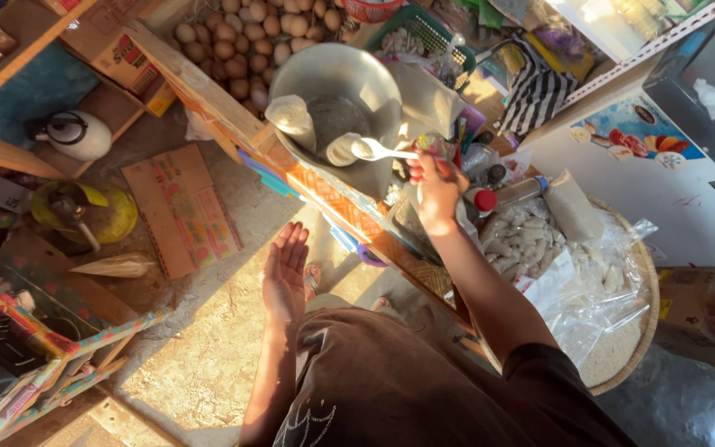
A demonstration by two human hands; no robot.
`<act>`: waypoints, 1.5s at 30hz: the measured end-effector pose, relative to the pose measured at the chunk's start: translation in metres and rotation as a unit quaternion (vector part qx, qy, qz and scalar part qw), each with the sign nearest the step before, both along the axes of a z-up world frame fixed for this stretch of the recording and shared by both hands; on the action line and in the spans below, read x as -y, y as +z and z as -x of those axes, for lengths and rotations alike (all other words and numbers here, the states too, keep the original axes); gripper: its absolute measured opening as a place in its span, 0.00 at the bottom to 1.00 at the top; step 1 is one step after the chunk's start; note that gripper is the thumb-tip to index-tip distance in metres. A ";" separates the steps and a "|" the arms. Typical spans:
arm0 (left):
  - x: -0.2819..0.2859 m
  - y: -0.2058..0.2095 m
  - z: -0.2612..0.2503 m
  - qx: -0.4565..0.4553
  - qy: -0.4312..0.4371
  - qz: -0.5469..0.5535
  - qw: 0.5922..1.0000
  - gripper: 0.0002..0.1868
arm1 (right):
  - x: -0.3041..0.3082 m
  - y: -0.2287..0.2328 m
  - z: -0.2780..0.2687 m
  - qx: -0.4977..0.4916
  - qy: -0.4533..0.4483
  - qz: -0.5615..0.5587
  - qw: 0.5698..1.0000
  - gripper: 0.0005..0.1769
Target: The person scoops a white granular substance from a large metal scoop into small plastic bags using a plastic spoon. The person then ties the filled bags with rubber bands and places them into a woven basket.
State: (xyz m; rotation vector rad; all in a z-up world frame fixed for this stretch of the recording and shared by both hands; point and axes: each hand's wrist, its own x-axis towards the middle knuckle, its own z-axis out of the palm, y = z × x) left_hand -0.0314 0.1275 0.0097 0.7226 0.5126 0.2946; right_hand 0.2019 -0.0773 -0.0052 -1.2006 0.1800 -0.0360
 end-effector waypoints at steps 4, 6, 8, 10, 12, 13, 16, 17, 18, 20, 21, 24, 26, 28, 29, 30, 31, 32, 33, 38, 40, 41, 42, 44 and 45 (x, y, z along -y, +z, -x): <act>-0.006 0.005 0.004 -0.001 0.004 0.004 1.000 0.30 | -0.033 0.034 0.015 0.282 0.071 0.233 0.928 0.08; -0.006 0.007 0.000 -0.001 -0.005 0.004 1.000 0.30 | -0.036 0.058 0.027 0.537 0.101 0.414 0.728 0.11; -0.001 0.009 -0.010 -0.002 -0.033 -0.013 0.999 0.31 | -0.039 0.079 0.031 0.541 0.110 0.424 0.718 0.12; 0.007 0.011 -0.023 0.012 -0.081 0.000 0.997 0.32 | -0.037 0.095 0.041 0.522 0.097 0.427 0.732 0.13; 0.014 0.012 -0.048 0.048 -0.147 0.040 0.987 0.34 | -0.034 0.105 0.047 0.485 0.060 0.421 0.764 0.13; 0.015 0.012 -0.064 0.054 -0.156 0.076 0.983 0.36 | -0.035 0.107 0.049 0.507 0.031 0.405 0.760 0.14; 0.030 0.013 -0.105 0.100 -0.184 0.176 0.962 0.41 | -0.031 0.106 0.058 0.568 -0.018 0.404 0.717 0.15; 0.029 0.015 -0.113 0.138 -0.197 0.204 0.949 0.42 | -0.028 0.105 0.060 0.586 -0.009 0.433 0.685 0.15; 0.030 0.019 -0.120 0.174 -0.209 0.232 0.934 0.44 | -0.025 0.105 0.062 0.602 0.002 0.462 0.651 0.15; 0.032 0.032 -0.132 0.180 -0.199 0.196 0.943 0.48 | -0.018 0.103 0.063 0.573 0.027 0.484 0.661 0.16; 0.037 0.037 -0.132 0.159 -0.200 0.187 0.949 0.47 | -0.014 0.100 0.065 0.532 0.045 0.474 0.700 0.17; 0.046 0.053 -0.122 0.120 -0.220 0.139 0.958 0.45 | 0.005 0.077 0.076 0.406 0.002 0.429 0.807 0.16; 0.061 0.057 -0.119 0.140 -0.229 0.104 0.958 0.42 | 0.035 0.049 0.071 0.301 -0.054 0.312 0.899 0.13; 0.068 0.055 -0.108 0.089 -0.232 -0.037 0.968 0.38 | 0.068 0.007 0.070 0.152 -0.125 0.086 0.977 0.10; 0.070 0.053 -0.103 0.067 -0.232 -0.110 0.964 0.36 | 0.100 -0.015 0.079 0.079 -0.168 0.040 0.982 0.11; 0.074 0.049 -0.098 0.073 -0.227 -0.181 0.954 0.32 | 0.144 -0.034 0.094 0.007 -0.210 -0.007 0.978 0.11; 0.077 0.043 -0.093 0.080 -0.216 -0.253 0.940 0.29 | 0.181 -0.054 0.111 -0.031 -0.249 -0.030 0.967 0.11; 0.080 0.037 -0.088 0.088 -0.204 -0.322 0.920 0.25 | 0.213 -0.074 0.131 -0.068 -0.288 -0.054 0.954 0.12; 0.081 0.030 -0.083 0.048 -0.206 -0.359 0.909 0.22 | 0.240 -0.094 0.151 -0.122 -0.376 -0.096 0.914 0.11; 0.091 -0.009 -0.070 -0.133 -0.234 -0.395 0.878 0.11 | 0.331 -0.153 0.260 -0.316 -0.472 0.059 0.821 0.06; 0.111 -0.026 -0.072 -0.107 -0.233 -0.447 0.857 0.12 | 0.348 -0.160 0.279 -0.338 -0.447 0.060 0.826 0.09; 0.117 -0.031 -0.073 -0.094 -0.232 -0.471 0.846 0.13 | 0.356 -0.160 0.282 -0.355 -0.431 0.038 0.829 0.09; 0.123 -0.032 -0.071 -0.074 -0.233 -0.531 0.811 0.09 | 0.363 -0.160 0.285 -0.358 -0.452 0.118 0.808 0.13; 0.145 -0.032 -0.067 -0.034 -0.237 -0.644 0.727 0.05 | 0.372 -0.160 0.284 -0.349 -0.487 0.273 0.752 0.26; 0.154 -0.030 -0.067 -0.025 -0.240 -0.667 0.705 0.09 | 0.370 -0.156 0.279 -0.275 -0.439 0.344 0.783 0.26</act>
